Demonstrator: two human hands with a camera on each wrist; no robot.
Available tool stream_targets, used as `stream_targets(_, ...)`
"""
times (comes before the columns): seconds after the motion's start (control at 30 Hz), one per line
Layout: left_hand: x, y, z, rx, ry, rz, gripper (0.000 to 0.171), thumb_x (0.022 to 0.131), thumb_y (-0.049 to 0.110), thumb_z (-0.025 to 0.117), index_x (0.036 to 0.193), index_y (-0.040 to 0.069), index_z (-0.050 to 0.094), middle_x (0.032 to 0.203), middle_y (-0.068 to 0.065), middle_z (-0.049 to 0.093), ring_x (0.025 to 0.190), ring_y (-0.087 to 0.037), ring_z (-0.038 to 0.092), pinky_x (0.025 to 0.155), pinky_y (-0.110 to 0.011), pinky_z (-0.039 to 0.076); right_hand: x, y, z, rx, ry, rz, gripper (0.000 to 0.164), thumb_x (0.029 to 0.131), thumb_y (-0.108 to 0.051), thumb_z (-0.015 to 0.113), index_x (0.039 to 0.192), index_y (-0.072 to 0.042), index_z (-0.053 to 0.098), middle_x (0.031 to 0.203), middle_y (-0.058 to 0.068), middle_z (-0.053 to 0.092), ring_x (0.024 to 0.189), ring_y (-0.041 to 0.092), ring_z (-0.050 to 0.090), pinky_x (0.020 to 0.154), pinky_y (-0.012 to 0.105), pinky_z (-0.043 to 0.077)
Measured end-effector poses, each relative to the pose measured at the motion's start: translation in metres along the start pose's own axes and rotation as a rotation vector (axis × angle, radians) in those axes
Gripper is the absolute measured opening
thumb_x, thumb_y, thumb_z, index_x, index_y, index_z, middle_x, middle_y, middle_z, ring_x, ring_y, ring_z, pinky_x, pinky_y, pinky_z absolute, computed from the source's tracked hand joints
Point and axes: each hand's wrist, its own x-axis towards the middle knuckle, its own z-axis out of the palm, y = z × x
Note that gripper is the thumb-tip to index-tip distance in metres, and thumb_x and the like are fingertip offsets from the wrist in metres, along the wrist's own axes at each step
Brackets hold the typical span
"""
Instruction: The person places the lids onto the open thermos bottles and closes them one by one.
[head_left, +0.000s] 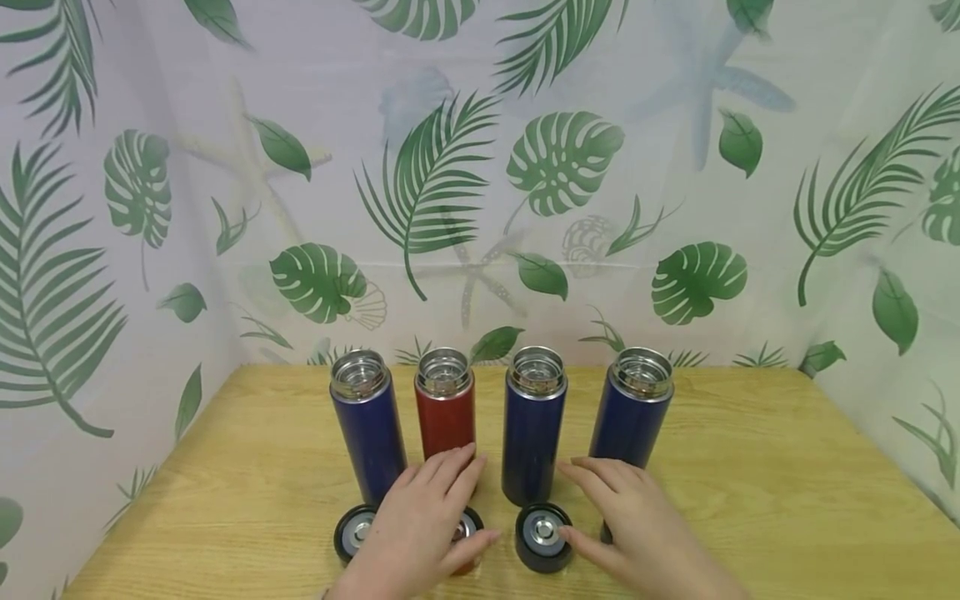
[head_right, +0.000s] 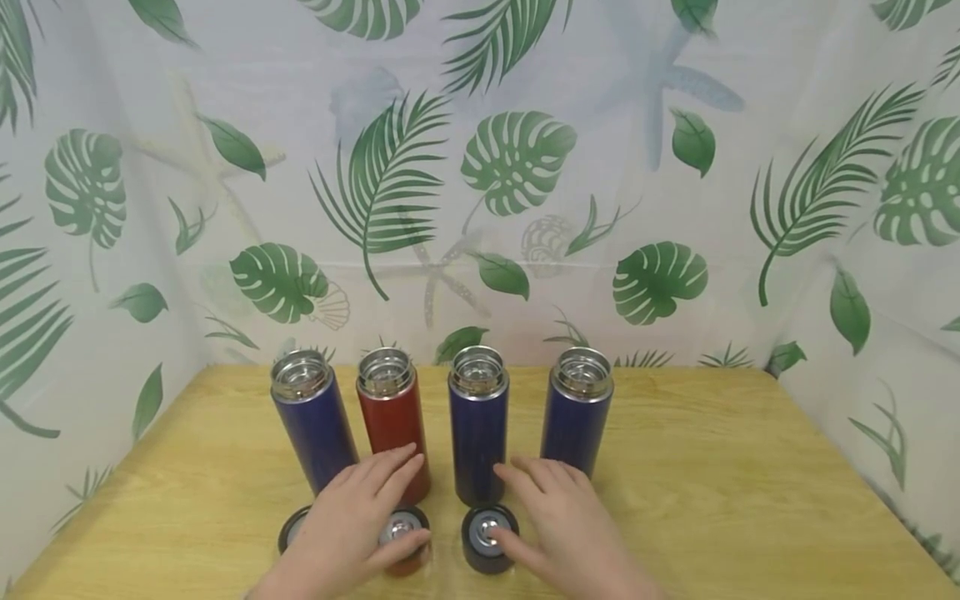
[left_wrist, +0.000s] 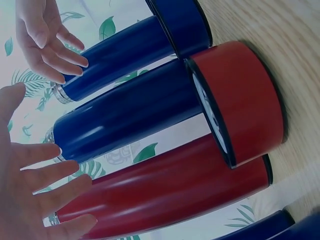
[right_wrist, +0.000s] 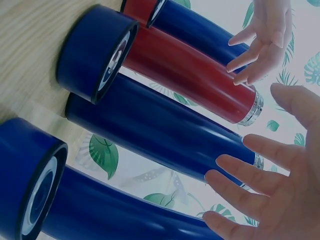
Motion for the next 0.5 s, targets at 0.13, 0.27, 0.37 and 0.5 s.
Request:
stream_targets(0.13, -0.0001, 0.0002, 0.0011, -0.012, 0.057, 0.022, 0.062, 0.087, 0.057, 0.034, 0.121, 0.008, 0.052, 0.118, -0.006, 0.052, 0.104, -0.019, 0.051, 0.080, -0.036, 0.046, 0.0003, 0.0001, -0.0010, -0.001, 0.009, -0.009, 0.050, 0.079, -0.051, 0.057, 0.110, -0.011, 0.058, 0.107, -0.001, 0.057, 0.096, 0.017, 0.052, 0.079, 0.040, 0.044)
stream_targets(0.27, -0.0001, 0.0003, 0.0020, -0.025, 0.091, 0.039, 0.053, 0.087, 0.052, 0.042, 0.114, 0.009, 0.056, 0.111, -0.003, 0.055, 0.096, -0.016, 0.054, 0.076, -0.032, 0.048, -0.0001, 0.0005, -0.0009, -0.007, 0.052, -0.055, 0.044, 0.076, -0.043, 0.065, 0.106, -0.011, 0.060, 0.103, 0.000, 0.058, 0.093, 0.016, 0.053, 0.076, 0.040, 0.045)
stream_targets(0.37, -0.0003, 0.0005, 0.0030, -0.027, 0.117, 0.050, 0.047, 0.084, 0.048, 0.052, 0.111, 0.010, 0.058, 0.107, -0.002, 0.057, 0.092, -0.015, 0.055, 0.074, -0.031, 0.048, -0.0005, 0.0010, -0.0005, -0.003, 0.071, -0.073, 0.041, 0.073, -0.037, 0.070, 0.105, -0.012, 0.060, 0.103, 0.000, 0.058, 0.092, 0.016, 0.053, 0.075, 0.040, 0.045)
stream_targets(0.5, -0.0008, 0.0009, 0.0043, -0.020, 0.131, 0.060, 0.045, 0.081, 0.045, 0.058, 0.108, 0.010, 0.059, 0.104, -0.002, 0.058, 0.088, -0.014, 0.056, 0.072, -0.030, 0.049, -0.0009, 0.0021, -0.0002, 0.008, 0.073, -0.066, 0.040, 0.071, -0.033, 0.072, 0.105, -0.015, 0.060, 0.103, 0.000, 0.058, 0.093, 0.016, 0.053, 0.075, 0.041, 0.045)
